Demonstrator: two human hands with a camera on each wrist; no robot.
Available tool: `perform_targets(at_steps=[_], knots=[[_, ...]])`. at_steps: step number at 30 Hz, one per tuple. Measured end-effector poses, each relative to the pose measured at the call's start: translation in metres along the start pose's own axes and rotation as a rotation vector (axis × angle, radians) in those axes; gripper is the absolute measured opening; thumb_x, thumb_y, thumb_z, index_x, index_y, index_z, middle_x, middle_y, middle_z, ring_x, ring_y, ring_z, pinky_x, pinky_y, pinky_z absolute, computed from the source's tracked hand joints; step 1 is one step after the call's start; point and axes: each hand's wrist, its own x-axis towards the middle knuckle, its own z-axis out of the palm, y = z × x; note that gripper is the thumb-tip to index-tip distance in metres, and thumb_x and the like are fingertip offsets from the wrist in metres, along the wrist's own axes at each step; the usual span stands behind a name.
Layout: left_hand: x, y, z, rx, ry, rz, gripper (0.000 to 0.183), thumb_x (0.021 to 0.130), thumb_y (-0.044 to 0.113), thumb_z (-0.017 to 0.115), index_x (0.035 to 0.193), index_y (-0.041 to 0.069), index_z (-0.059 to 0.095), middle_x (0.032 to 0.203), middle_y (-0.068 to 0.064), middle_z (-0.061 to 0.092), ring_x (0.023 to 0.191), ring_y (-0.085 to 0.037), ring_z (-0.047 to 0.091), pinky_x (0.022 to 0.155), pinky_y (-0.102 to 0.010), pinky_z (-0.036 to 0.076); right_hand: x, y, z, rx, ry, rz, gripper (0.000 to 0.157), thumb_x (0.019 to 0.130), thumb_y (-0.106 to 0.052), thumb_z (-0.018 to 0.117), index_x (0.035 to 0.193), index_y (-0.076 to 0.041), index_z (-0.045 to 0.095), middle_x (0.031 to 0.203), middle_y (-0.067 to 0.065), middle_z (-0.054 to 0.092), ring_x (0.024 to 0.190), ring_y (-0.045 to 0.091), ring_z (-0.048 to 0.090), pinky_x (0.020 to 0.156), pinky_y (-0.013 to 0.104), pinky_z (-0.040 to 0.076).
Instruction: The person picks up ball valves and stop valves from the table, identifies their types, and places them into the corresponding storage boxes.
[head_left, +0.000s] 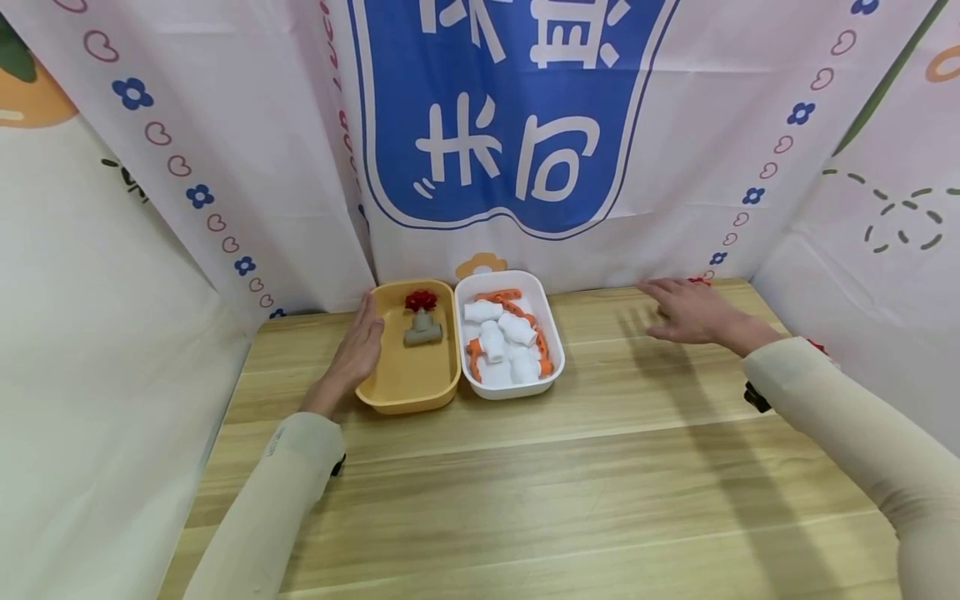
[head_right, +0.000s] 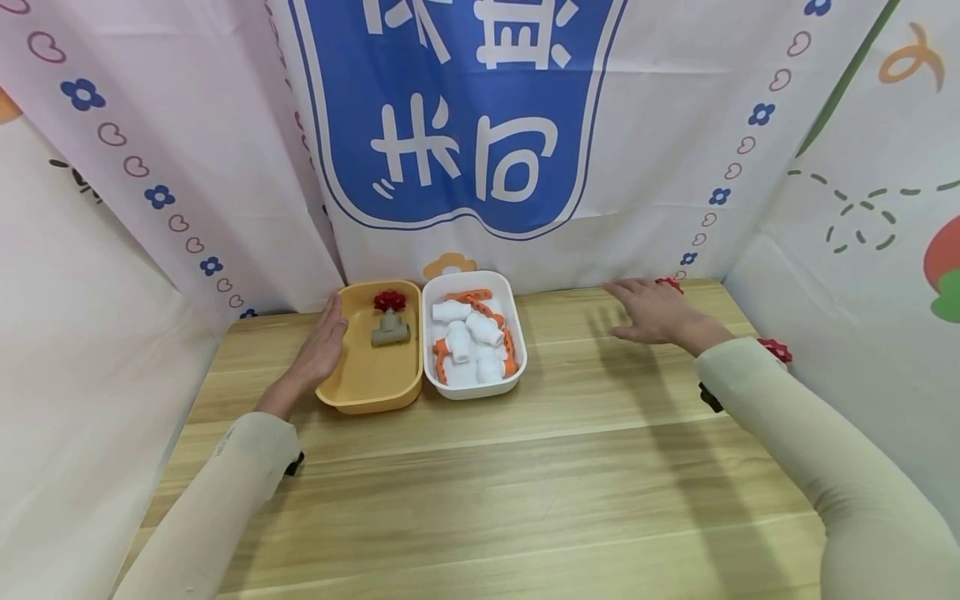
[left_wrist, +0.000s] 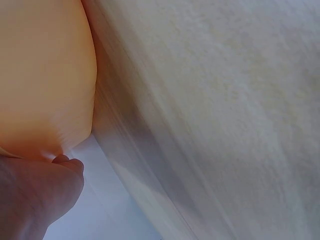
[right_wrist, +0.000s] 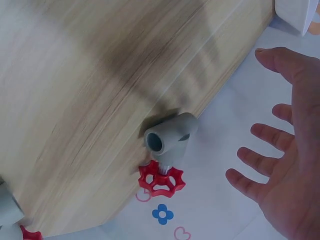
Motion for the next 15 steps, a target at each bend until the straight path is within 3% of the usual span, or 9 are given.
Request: perform_targets(at_steps=[15], knots=[[0.000, 0.000, -0.001, -0.014, -0.003, -0.002, 0.069, 0.115, 0.046, 0.007, 0.168, 0.006, -0.010, 0.177, -0.006, -0.016, 0.164, -0.028, -0.012, 0.132, -0.052, 0.001, -0.006, 0.021, 0.003, 0.020, -0.024, 0.026, 0.080, 0.090, -0.025, 0.082, 0.155, 0.004, 0.046, 0.151, 0.034, 0.051, 0.135, 0.057, 0.050, 0.109, 0.071, 0.042]])
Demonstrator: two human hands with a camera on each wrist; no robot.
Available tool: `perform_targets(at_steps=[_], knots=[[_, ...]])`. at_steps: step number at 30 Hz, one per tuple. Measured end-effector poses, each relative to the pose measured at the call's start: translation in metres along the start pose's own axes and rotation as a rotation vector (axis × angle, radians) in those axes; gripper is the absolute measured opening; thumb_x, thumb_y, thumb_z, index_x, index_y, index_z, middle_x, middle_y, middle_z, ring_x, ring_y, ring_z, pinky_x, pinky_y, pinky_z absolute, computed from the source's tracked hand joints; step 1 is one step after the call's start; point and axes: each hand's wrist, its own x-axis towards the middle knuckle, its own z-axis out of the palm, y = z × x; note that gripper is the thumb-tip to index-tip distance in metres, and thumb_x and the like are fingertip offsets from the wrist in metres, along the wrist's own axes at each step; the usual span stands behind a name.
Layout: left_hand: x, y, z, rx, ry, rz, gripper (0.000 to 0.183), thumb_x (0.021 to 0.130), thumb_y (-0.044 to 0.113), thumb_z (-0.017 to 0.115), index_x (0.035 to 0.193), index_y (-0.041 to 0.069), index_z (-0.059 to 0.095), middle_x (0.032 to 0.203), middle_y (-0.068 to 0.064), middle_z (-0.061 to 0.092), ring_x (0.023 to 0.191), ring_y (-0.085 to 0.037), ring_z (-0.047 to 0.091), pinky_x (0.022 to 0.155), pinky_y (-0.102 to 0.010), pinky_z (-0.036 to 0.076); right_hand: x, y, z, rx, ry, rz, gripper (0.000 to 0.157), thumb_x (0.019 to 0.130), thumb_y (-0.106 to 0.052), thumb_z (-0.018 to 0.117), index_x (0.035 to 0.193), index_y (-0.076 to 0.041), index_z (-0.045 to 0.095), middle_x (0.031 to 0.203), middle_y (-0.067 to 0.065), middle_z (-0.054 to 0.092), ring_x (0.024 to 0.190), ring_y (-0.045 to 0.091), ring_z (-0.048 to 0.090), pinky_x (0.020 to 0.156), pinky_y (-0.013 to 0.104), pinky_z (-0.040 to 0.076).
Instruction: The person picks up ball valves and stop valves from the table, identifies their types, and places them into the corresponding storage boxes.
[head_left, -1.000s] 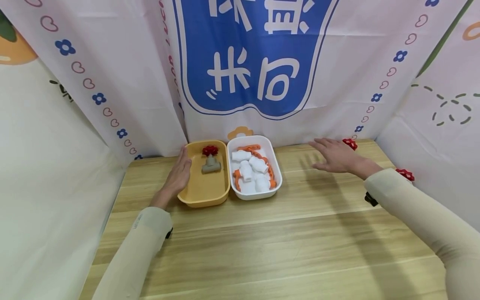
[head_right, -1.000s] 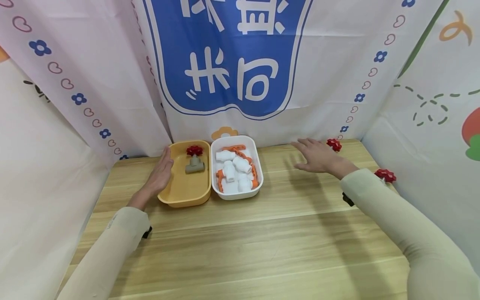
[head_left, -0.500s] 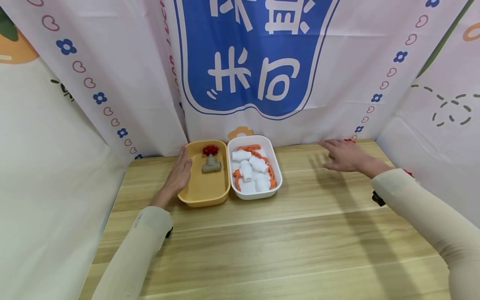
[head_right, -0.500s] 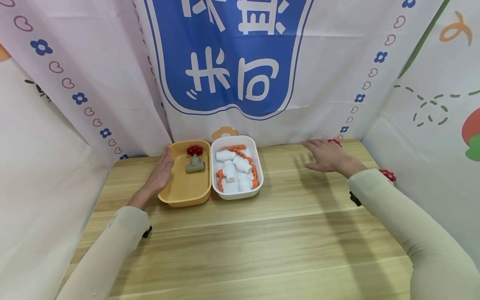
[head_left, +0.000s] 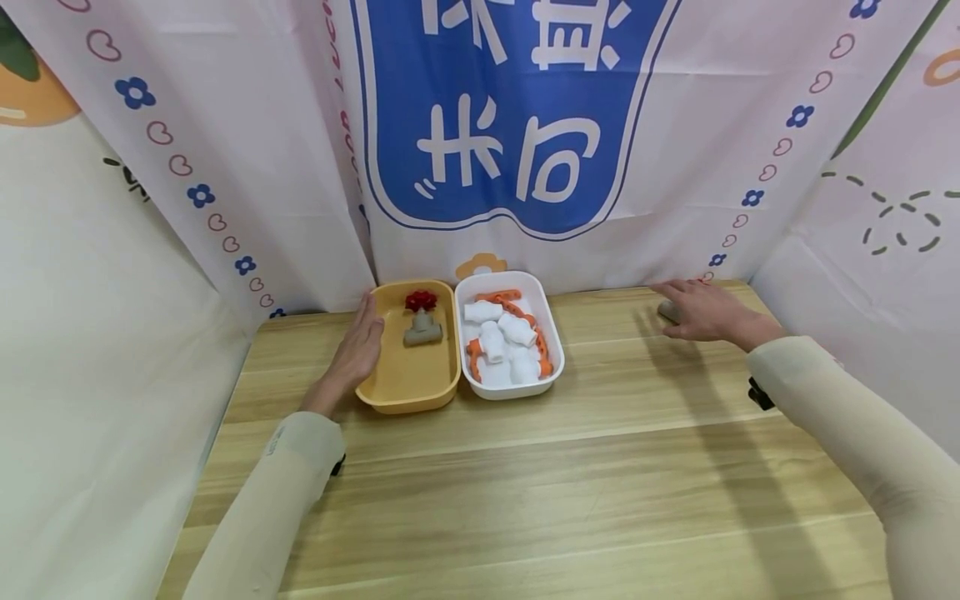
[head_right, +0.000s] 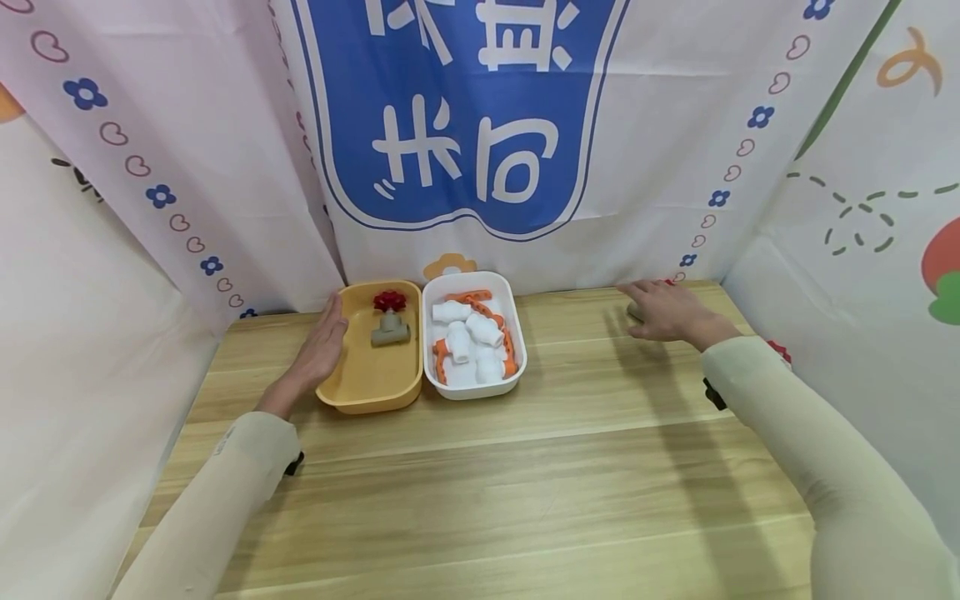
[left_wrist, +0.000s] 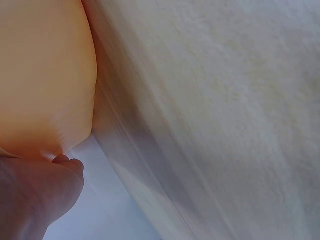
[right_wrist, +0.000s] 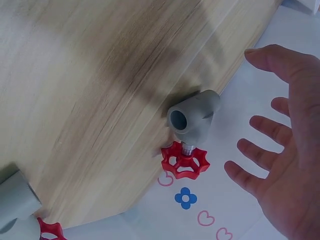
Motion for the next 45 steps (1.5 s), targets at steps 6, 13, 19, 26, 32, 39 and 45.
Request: perform_targets(at_steps=[6, 13, 19, 26, 32, 39, 45], knots=[[0.000, -0.001, 0.000, -0.004, 0.006, -0.002, 0.068, 0.115, 0.045, 0.008, 0.168, 0.006, -0.009, 0.177, -0.006, -0.015, 0.164, -0.029, -0.010, 0.132, -0.052, 0.001, 0.002, 0.005, 0.003, 0.011, -0.002, -0.001, 0.081, 0.088, -0.024, 0.083, 0.155, 0.004, 0.045, 0.149, 0.034, 0.052, 0.132, 0.057, 0.053, 0.108, 0.070, 0.043], [0.000, 0.000, 0.000, -0.010, 0.002, -0.002, 0.067, 0.115, 0.044, 0.009, 0.168, 0.007, -0.010, 0.177, -0.006, -0.016, 0.164, -0.030, -0.010, 0.132, -0.055, 0.002, 0.005, 0.012, 0.008, 0.064, -0.053, 0.049, 0.081, 0.088, -0.019, 0.083, 0.156, 0.002, 0.044, 0.152, 0.036, 0.049, 0.131, 0.057, 0.054, 0.106, 0.072, 0.044], [0.000, -0.001, 0.000, -0.007, 0.009, -0.002, 0.064, 0.116, 0.038, 0.012, 0.168, 0.006, -0.009, 0.177, -0.007, -0.014, 0.164, -0.031, -0.009, 0.132, -0.055, 0.003, 0.007, 0.017, 0.016, 0.079, -0.085, 0.110, 0.080, 0.090, -0.020, 0.081, 0.156, 0.003, 0.043, 0.154, 0.037, 0.046, 0.131, 0.057, 0.054, 0.103, 0.073, 0.047], [0.001, -0.001, 0.000, -0.007, 0.012, -0.001, 0.066, 0.116, 0.041, 0.011, 0.168, 0.006, -0.008, 0.178, -0.007, -0.014, 0.164, -0.032, -0.008, 0.132, -0.055, 0.004, 0.011, 0.024, 0.025, 0.098, -0.087, 0.137, 0.081, 0.090, -0.020, 0.081, 0.157, 0.003, 0.041, 0.156, 0.037, 0.043, 0.133, 0.057, 0.052, 0.105, 0.074, 0.044], [-0.001, 0.001, 0.000, -0.020, 0.009, -0.001, 0.063, 0.117, 0.035, 0.014, 0.168, 0.007, -0.009, 0.177, -0.008, -0.014, 0.164, -0.029, -0.010, 0.132, -0.054, 0.002, 0.014, 0.029, 0.032, 0.118, -0.079, 0.132, 0.082, 0.089, -0.019, 0.081, 0.156, 0.006, 0.041, 0.154, 0.038, 0.043, 0.132, 0.058, 0.052, 0.106, 0.072, 0.044], [-0.002, 0.002, 0.000, -0.015, 0.005, -0.008, 0.063, 0.117, 0.037, 0.013, 0.168, 0.008, -0.010, 0.177, -0.007, -0.014, 0.164, -0.030, -0.010, 0.132, -0.053, 0.002, 0.016, 0.034, 0.036, 0.122, -0.096, 0.154, 0.081, 0.089, -0.019, 0.081, 0.155, 0.008, 0.042, 0.154, 0.039, 0.043, 0.134, 0.060, 0.048, 0.109, 0.073, 0.042], [-0.001, 0.001, -0.001, -0.024, -0.001, -0.008, 0.062, 0.117, 0.035, 0.014, 0.168, 0.009, -0.010, 0.177, -0.007, -0.015, 0.164, -0.031, -0.010, 0.132, -0.052, 0.000, 0.018, 0.034, 0.036, 0.154, -0.111, 0.167, 0.078, 0.091, -0.017, 0.079, 0.154, 0.010, 0.041, 0.153, 0.040, 0.043, 0.136, 0.060, 0.046, 0.112, 0.073, 0.039]])
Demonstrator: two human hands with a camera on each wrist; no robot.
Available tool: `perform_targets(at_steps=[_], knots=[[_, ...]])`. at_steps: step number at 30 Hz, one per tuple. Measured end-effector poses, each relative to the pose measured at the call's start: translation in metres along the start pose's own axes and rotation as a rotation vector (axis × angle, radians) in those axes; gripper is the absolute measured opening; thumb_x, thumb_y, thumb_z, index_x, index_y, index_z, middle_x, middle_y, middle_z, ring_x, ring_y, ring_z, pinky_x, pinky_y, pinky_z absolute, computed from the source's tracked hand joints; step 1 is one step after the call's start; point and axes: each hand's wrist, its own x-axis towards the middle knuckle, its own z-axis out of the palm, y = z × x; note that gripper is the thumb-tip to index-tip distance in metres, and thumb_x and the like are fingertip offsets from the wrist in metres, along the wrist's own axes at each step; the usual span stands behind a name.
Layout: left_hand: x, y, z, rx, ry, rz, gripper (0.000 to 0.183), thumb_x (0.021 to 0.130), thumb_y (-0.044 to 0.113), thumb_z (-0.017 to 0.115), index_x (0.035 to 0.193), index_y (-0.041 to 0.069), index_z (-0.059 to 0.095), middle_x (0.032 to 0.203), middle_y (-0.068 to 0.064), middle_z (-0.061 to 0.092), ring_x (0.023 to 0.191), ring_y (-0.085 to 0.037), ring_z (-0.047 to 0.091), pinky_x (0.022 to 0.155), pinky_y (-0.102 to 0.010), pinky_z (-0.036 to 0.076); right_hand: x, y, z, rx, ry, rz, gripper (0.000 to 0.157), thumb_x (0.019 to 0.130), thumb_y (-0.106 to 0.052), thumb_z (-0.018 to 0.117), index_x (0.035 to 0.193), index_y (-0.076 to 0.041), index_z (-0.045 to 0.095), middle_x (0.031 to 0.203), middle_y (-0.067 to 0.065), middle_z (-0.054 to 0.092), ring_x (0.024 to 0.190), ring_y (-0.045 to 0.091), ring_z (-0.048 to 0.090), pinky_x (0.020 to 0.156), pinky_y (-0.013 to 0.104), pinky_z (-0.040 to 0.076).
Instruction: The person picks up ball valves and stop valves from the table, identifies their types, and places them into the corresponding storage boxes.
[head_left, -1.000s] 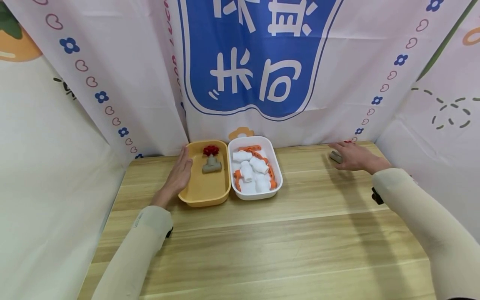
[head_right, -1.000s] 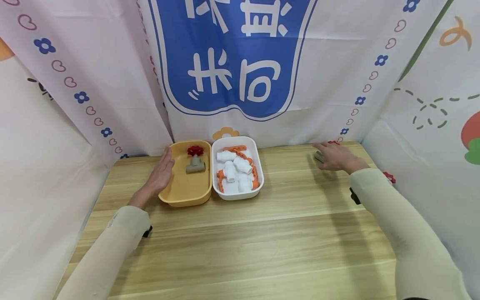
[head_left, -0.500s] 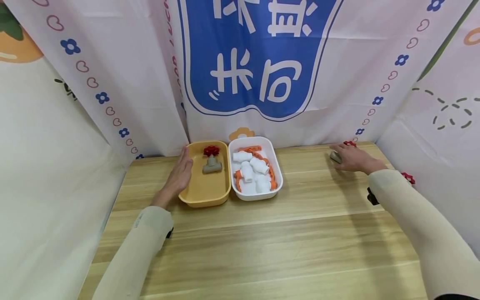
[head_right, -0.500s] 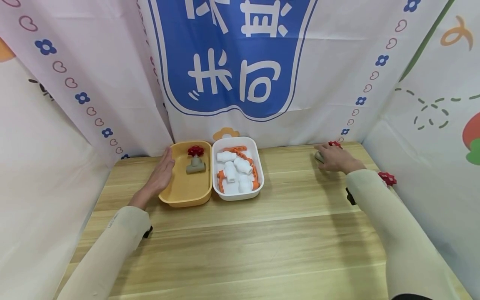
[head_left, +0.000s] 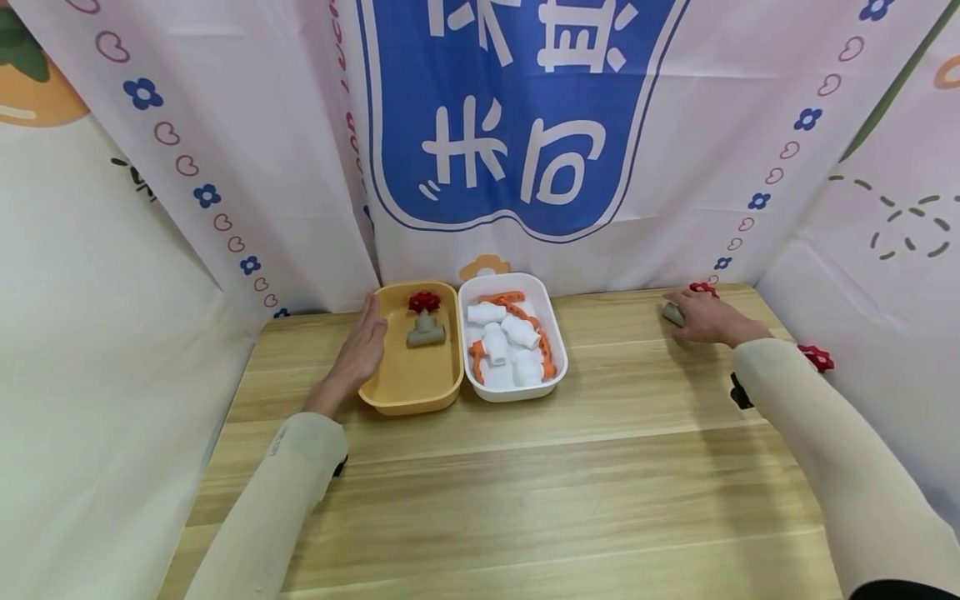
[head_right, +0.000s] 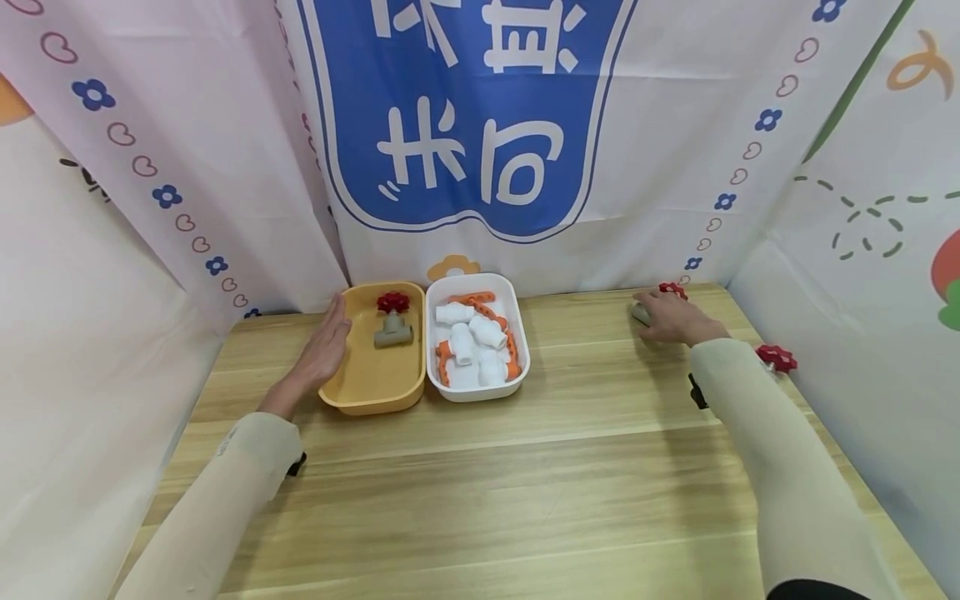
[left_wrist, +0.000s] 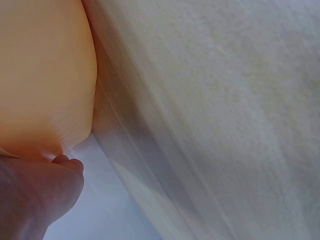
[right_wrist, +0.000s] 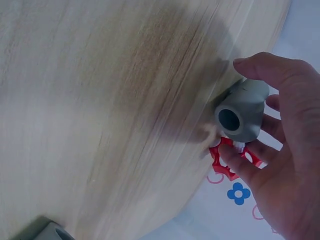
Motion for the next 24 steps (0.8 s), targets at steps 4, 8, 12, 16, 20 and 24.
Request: perform_targets(at_steps=[4, 8, 12, 16, 20, 24], knots=[[0.000, -0.001, 0.001, 0.006, 0.003, 0.003, 0.062, 0.117, 0.035, 0.014, 0.168, 0.009, -0.010, 0.177, -0.007, -0.015, 0.164, -0.031, -0.009, 0.132, -0.053, 0.001, -0.001, 0.001, 0.000, 0.020, 0.002, -0.010, 0.076, 0.091, -0.014, 0.078, 0.153, 0.012, 0.042, 0.152, 0.040, 0.045, 0.137, 0.059, 0.046, 0.113, 0.072, 0.038], [0.000, -0.001, 0.001, 0.010, 0.004, 0.003, 0.063, 0.117, 0.037, 0.013, 0.168, 0.008, -0.010, 0.177, -0.007, -0.015, 0.164, -0.031, -0.009, 0.132, -0.054, 0.001, 0.000, 0.004, 0.002, 0.019, 0.006, -0.030, 0.075, 0.091, -0.013, 0.078, 0.151, 0.014, 0.043, 0.149, 0.041, 0.047, 0.135, 0.058, 0.046, 0.112, 0.071, 0.039], [0.000, 0.000, 0.001, 0.009, 0.000, -0.002, 0.065, 0.116, 0.042, 0.010, 0.168, 0.009, -0.010, 0.177, -0.006, -0.016, 0.164, -0.029, -0.011, 0.132, -0.051, 0.000, 0.001, 0.007, 0.005, 0.026, 0.015, -0.038, 0.072, 0.091, -0.012, 0.077, 0.148, 0.016, 0.044, 0.145, 0.042, 0.049, 0.131, 0.057, 0.049, 0.110, 0.071, 0.041], [0.000, -0.001, 0.001, 0.002, -0.002, -0.006, 0.065, 0.116, 0.042, 0.010, 0.168, 0.008, -0.010, 0.177, -0.005, -0.017, 0.163, -0.027, -0.012, 0.132, -0.050, -0.001, 0.002, 0.008, 0.007, 0.042, 0.022, -0.029, 0.069, 0.091, -0.010, 0.075, 0.147, 0.017, 0.045, 0.143, 0.042, 0.050, 0.128, 0.056, 0.050, 0.109, 0.070, 0.041], [0.001, -0.001, 0.002, -0.004, -0.001, -0.006, 0.063, 0.116, 0.037, 0.013, 0.168, 0.010, -0.011, 0.177, -0.004, -0.017, 0.164, -0.029, -0.011, 0.132, -0.050, -0.001, 0.004, 0.011, 0.008, 0.043, 0.021, -0.012, 0.068, 0.091, -0.010, 0.075, 0.146, 0.017, 0.045, 0.140, 0.041, 0.052, 0.125, 0.055, 0.052, 0.108, 0.070, 0.042], [0.001, -0.001, 0.002, -0.006, 0.003, -0.006, 0.062, 0.116, 0.035, 0.014, 0.168, 0.010, -0.011, 0.177, -0.004, -0.016, 0.164, -0.029, -0.010, 0.132, -0.050, -0.001, 0.005, 0.013, 0.008, 0.047, 0.021, -0.008, 0.066, 0.091, -0.009, 0.075, 0.145, 0.017, 0.047, 0.136, 0.040, 0.056, 0.120, 0.052, 0.055, 0.106, 0.069, 0.044]])
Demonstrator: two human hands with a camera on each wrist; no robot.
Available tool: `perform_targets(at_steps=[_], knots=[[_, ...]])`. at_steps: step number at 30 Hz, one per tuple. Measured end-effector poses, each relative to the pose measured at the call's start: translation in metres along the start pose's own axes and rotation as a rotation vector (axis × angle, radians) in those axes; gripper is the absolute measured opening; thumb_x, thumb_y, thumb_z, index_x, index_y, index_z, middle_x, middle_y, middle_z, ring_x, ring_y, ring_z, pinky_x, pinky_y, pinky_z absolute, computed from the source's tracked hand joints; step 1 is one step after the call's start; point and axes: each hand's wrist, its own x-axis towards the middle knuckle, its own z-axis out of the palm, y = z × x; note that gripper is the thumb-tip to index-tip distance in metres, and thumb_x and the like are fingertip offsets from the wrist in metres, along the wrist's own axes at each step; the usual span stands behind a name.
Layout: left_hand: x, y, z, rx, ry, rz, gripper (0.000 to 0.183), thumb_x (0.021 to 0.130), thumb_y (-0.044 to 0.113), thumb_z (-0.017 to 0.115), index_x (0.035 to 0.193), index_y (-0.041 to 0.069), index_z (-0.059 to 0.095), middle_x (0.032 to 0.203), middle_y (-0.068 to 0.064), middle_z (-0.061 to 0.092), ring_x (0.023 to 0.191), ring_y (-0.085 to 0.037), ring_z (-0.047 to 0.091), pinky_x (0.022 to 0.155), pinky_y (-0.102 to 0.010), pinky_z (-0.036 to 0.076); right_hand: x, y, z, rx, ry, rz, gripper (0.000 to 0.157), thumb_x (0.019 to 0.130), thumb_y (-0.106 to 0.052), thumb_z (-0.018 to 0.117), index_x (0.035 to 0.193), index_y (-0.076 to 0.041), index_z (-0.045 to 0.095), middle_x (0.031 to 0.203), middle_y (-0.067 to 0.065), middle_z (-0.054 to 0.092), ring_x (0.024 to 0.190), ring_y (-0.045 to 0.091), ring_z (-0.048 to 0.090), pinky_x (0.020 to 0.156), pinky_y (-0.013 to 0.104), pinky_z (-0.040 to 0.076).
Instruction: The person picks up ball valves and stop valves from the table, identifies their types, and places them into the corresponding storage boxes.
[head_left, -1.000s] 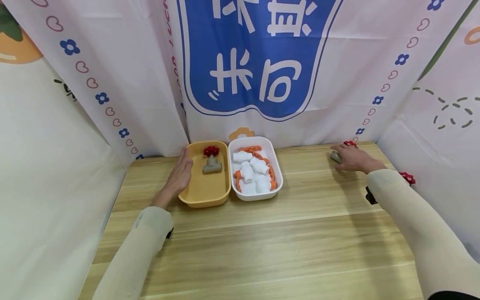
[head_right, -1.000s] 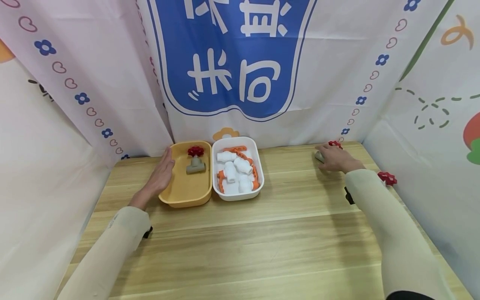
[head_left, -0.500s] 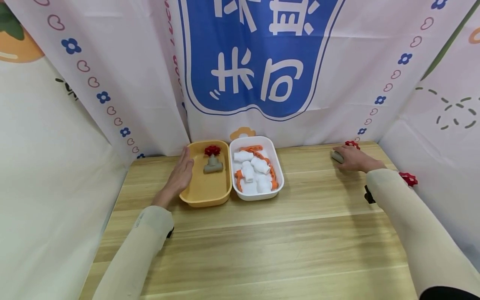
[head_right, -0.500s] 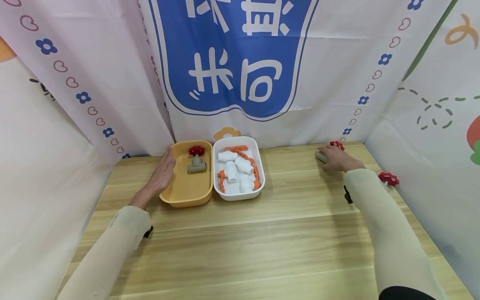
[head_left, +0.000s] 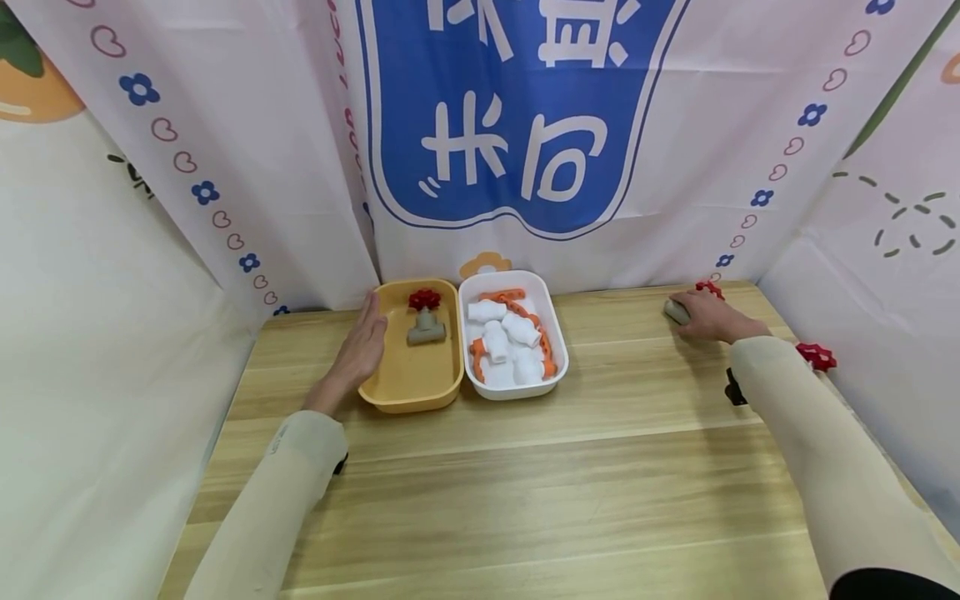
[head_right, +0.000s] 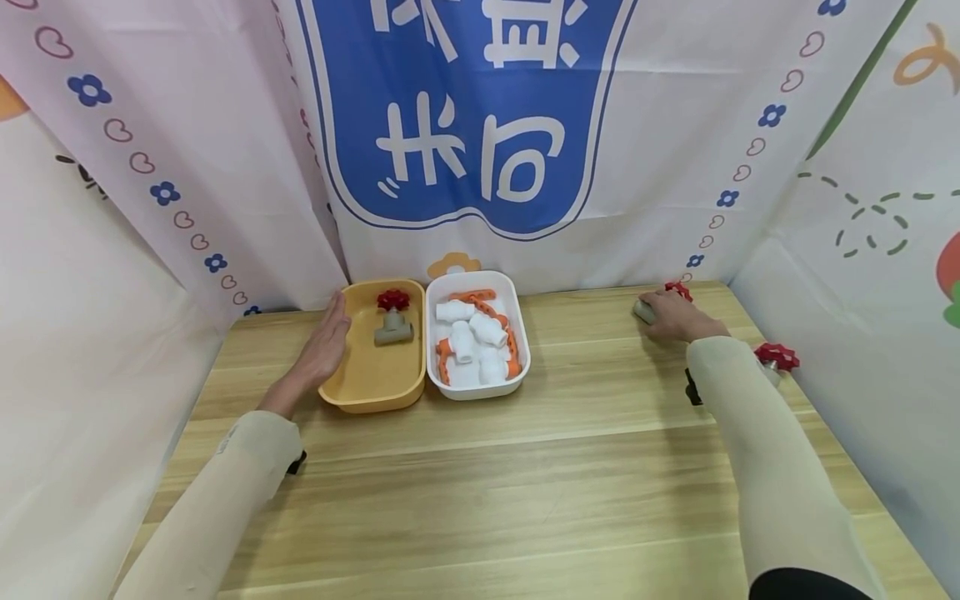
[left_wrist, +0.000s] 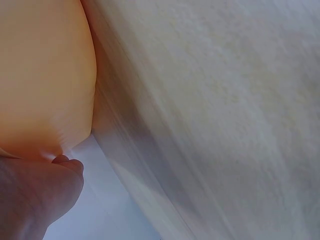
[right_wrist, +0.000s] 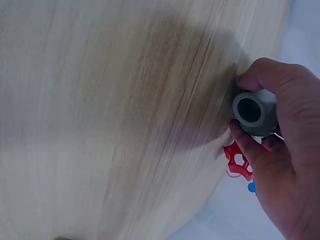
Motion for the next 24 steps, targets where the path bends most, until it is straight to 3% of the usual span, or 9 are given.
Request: perform_targets(at_steps=[14, 20, 24], knots=[[0.0001, 0.0001, 0.0000, -0.007, 0.005, -0.002, 0.062, 0.117, 0.035, 0.014, 0.168, 0.010, -0.009, 0.177, -0.006, -0.014, 0.164, -0.027, -0.010, 0.132, -0.050, -0.001, 0.0009, -0.0012, 0.0015, -0.020, 0.089, -0.053, 0.060, 0.084, -0.011, 0.086, 0.130, 0.019, 0.060, 0.116, 0.033, 0.068, 0.099, 0.041, 0.063, 0.091, 0.059, 0.052], [-0.0006, 0.0012, -0.0001, -0.010, 0.014, 0.004, 0.063, 0.117, 0.034, 0.015, 0.168, 0.007, -0.008, 0.177, -0.007, -0.014, 0.164, -0.031, -0.008, 0.132, -0.050, 0.000, 0.0040, 0.0006, 0.0031, -0.013, 0.082, -0.051, 0.052, 0.084, -0.013, 0.086, 0.123, 0.015, 0.065, 0.104, 0.024, 0.068, 0.088, 0.033, 0.058, 0.082, 0.050, 0.050], [-0.0010, 0.0003, -0.0001, -0.004, 0.017, 0.005, 0.064, 0.116, 0.037, 0.013, 0.168, 0.006, -0.007, 0.178, -0.007, -0.013, 0.164, -0.031, -0.008, 0.132, -0.049, 0.000, 0.0048, -0.0020, 0.0031, -0.014, 0.106, -0.074, 0.040, 0.083, -0.013, 0.086, 0.111, 0.010, 0.068, 0.094, 0.018, 0.067, 0.082, 0.029, 0.055, 0.074, 0.043, 0.044]])
